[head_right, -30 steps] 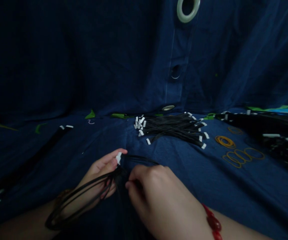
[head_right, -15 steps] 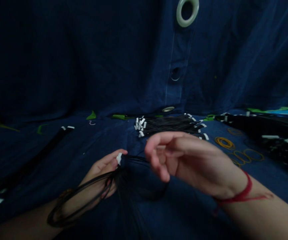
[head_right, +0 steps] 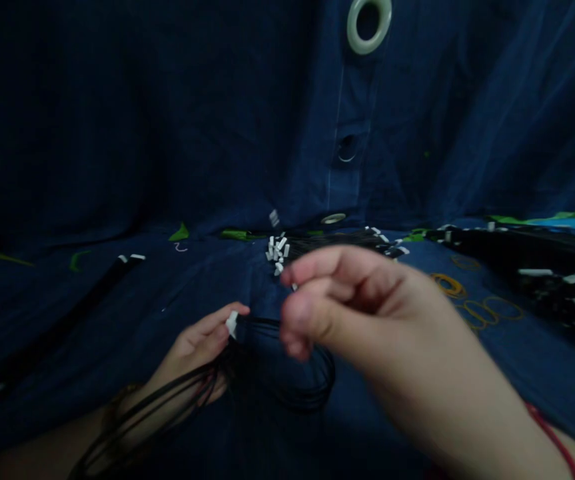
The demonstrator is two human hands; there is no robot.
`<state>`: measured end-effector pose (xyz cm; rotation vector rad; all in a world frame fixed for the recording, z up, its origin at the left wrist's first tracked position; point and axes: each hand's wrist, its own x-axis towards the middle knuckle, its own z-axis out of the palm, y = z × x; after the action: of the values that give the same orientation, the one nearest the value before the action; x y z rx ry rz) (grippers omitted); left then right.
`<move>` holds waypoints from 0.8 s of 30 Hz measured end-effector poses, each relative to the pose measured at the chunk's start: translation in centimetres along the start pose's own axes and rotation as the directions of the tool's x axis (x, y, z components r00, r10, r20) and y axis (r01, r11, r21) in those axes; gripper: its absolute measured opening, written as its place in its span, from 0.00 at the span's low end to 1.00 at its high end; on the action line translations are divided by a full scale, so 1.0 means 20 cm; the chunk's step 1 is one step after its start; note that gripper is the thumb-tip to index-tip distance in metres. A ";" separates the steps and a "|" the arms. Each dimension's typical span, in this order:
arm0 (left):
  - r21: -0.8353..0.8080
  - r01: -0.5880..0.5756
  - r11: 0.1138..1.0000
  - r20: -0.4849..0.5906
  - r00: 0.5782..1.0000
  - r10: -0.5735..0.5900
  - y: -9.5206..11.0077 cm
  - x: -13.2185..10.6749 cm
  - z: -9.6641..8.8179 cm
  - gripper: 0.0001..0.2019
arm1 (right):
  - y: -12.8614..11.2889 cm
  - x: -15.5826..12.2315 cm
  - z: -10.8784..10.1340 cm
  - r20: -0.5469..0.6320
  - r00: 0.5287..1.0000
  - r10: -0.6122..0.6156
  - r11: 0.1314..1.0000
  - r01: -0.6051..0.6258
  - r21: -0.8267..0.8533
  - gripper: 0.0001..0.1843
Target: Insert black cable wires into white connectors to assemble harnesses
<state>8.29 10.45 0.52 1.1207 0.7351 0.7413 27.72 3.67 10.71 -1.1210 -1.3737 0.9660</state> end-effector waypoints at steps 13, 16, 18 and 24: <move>0.106 -0.022 0.994 0.042 0.999 0.018 0.00 -0.03 -0.02 0.26 | 0.12 -0.07 0.15 0.221 0.975 -0.013 0.668 0.173 -0.724 0.12; 0.121 -0.026 0.992 0.038 0.999 0.021 -0.01 -0.03 -0.02 0.27 | 0.13 -0.07 0.14 0.209 0.977 -0.032 0.669 0.176 -0.722 0.12; 0.099 -0.030 0.995 0.035 0.999 0.027 -0.01 -0.03 -0.02 0.27 | 0.13 -0.07 0.14 0.201 0.979 -0.043 0.665 0.178 -0.725 0.12; 0.090 -0.039 0.995 0.047 0.998 0.035 -0.01 -0.03 -0.01 0.27 | 0.13 -0.06 0.14 0.209 0.975 -0.077 0.656 0.207 -0.726 0.11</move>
<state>7.74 9.98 0.32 1.2330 0.7173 0.7172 25.22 3.27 7.54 -1.5178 -2.0582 0.3451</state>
